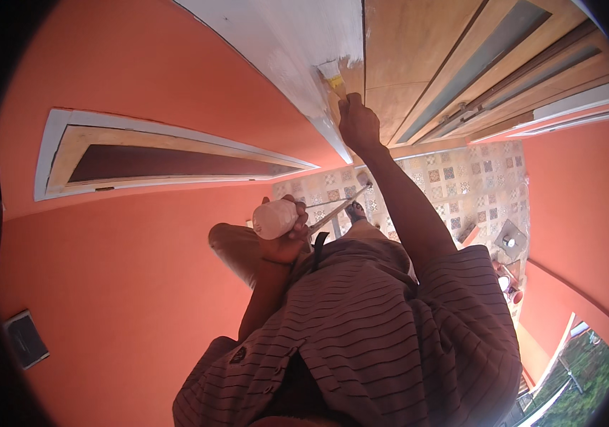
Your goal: The person paints a wooden door white using a paintbrush and a small paint container. They repeatedly dip the brush into the container and apply paint to the door surface while standing on a ladder.
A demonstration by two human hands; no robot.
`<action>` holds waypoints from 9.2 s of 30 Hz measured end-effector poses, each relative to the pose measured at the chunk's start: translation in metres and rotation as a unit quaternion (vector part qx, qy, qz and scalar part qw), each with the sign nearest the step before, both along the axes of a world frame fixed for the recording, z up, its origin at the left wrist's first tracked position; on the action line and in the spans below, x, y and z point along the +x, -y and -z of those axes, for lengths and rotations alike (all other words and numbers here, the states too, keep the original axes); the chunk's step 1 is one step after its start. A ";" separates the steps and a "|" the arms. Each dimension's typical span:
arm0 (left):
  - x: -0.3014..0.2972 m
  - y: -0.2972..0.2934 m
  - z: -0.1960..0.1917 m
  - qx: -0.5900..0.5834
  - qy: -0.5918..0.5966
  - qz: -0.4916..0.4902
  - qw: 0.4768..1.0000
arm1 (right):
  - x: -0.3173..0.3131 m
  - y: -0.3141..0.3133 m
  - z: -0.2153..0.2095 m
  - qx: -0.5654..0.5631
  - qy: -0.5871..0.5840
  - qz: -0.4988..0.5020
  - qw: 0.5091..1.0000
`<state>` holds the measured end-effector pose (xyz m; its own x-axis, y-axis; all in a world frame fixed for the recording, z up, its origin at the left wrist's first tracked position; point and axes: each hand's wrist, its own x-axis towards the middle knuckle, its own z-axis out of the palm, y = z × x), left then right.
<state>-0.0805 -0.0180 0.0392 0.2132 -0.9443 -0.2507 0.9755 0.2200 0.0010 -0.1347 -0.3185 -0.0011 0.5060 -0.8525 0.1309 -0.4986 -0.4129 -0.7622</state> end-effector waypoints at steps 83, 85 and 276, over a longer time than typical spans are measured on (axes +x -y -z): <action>0.003 -0.003 0.000 0.004 -0.029 -0.017 0.999 | -0.015 -0.008 0.035 0.428 0.343 -0.043 0.835; 0.003 -0.004 0.002 -0.001 -0.028 -0.017 0.999 | -0.035 -0.011 0.040 0.393 0.245 -0.014 0.886; -0.010 0.018 -0.005 0.091 -0.022 0.018 0.995 | -0.038 -0.018 0.081 0.029 -0.068 -0.016 0.997</action>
<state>-0.0908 -0.0361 0.0444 0.1650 -0.8893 -0.4266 0.9828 0.1845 -0.0044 -0.1725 -0.3009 -0.0824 0.5435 -0.8393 0.0102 -0.5852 -0.3876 -0.7122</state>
